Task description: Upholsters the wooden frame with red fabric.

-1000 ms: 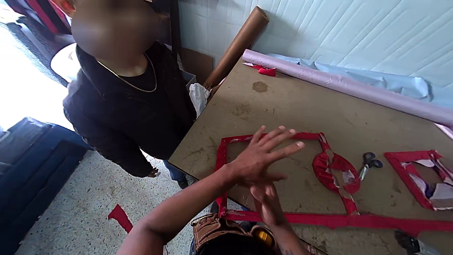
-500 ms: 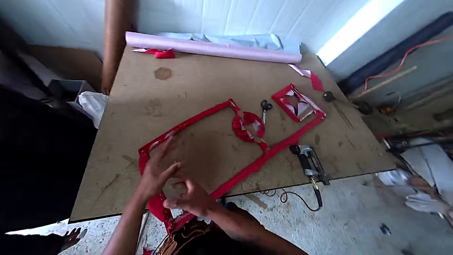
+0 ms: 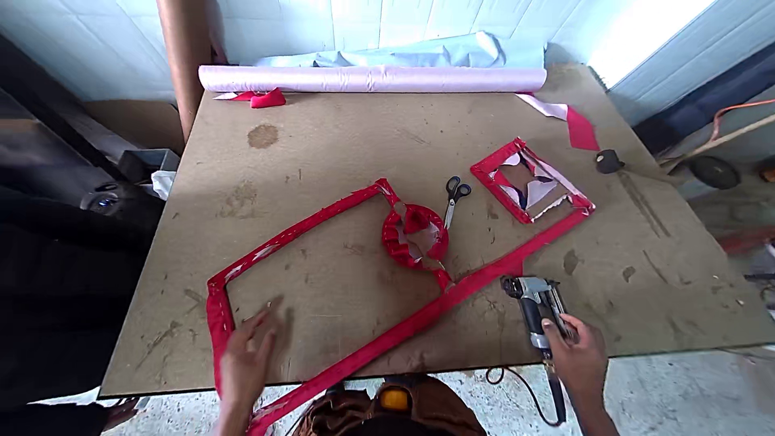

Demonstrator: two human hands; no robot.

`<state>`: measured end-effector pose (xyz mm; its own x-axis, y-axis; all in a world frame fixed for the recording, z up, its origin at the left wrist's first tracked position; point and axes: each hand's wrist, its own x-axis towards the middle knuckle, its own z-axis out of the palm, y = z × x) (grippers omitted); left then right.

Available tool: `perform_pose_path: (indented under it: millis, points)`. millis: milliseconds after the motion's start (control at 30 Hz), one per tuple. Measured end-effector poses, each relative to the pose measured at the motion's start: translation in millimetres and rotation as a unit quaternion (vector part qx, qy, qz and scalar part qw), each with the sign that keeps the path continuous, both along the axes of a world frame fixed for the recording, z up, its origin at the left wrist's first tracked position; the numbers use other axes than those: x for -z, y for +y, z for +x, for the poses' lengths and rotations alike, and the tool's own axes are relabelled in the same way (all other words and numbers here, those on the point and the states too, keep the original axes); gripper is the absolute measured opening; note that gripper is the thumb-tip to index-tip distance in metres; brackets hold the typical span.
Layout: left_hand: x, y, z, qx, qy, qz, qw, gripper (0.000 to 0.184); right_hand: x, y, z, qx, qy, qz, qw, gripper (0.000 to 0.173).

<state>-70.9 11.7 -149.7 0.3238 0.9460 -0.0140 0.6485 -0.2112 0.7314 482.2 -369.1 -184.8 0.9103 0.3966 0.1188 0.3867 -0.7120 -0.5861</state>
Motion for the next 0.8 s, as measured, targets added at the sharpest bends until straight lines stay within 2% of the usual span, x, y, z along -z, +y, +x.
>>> perform_pose_path:
  millis: [100, 200, 300, 400, 467, 533, 600, 667, 700, 767, 800]
  points:
    - [-21.2, -2.8, 117.1, 0.087, -0.021, -0.035, 0.995, 0.042, 26.9, 7.0, 33.8, -0.087, -0.036, -0.078, 0.992, 0.066]
    - [-30.3, -4.8, 231.6, 0.180, 0.040, -0.059, 0.981, 0.040, 25.8, 3.3, 50.5, -0.136, 0.002, -0.117, 0.984, 0.070]
    - [-8.1, 12.1, 324.0, 0.184, 0.063, -0.011, 0.981, 0.036, 15.6, -22.3, 83.9, -0.165, 0.029, -0.159, 0.973, 0.064]
    - [15.6, 49.6, 397.7, 0.174, 0.100, 0.037, 0.979, 0.052, -4.0, -9.7, 130.2, -0.186, -0.040, -0.138, 0.972, 0.044]
    - [35.8, 65.8, 422.5, 0.188, 0.147, 0.062, 0.969, 0.069, -23.6, 51.6, 146.3, -0.242, -0.085, -0.077, 0.963, 0.033]
    - [55.7, 74.8, 435.8, 0.202, 0.170, 0.086, 0.961, 0.074, -41.2, 145.8, 155.3, -0.320, -0.092, -0.039, 0.942, 0.025]
    - [63.1, 78.3, 444.7, 0.220, 0.170, 0.079, 0.958, 0.058, -43.7, 240.7, 174.1, -0.400, -0.066, -0.070, 0.912, 0.025]
    - [51.0, 72.8, 450.3, 0.221, 0.131, 0.051, 0.965, 0.028, -33.9, 309.2, 204.1, -0.480, -0.062, -0.097, 0.869, 0.040]
    - [36.1, 70.9, 447.8, 0.207, 0.098, 0.023, 0.973, 0.020, -28.7, 335.6, 217.3, -0.520, -0.065, -0.094, 0.847, 0.049]
    - [13.6, 77.6, 441.3, 0.141, 0.009, -0.044, 0.989, 0.016, 7.6, 391.5, 246.2, -0.618, -0.111, -0.023, 0.778, 0.056]
    - [11.3, 98.7, 438.3, 0.097, -0.039, -0.084, 0.991, 0.018, 60.8, 442.6, 269.8, -0.660, -0.190, 0.052, 0.725, 0.060]
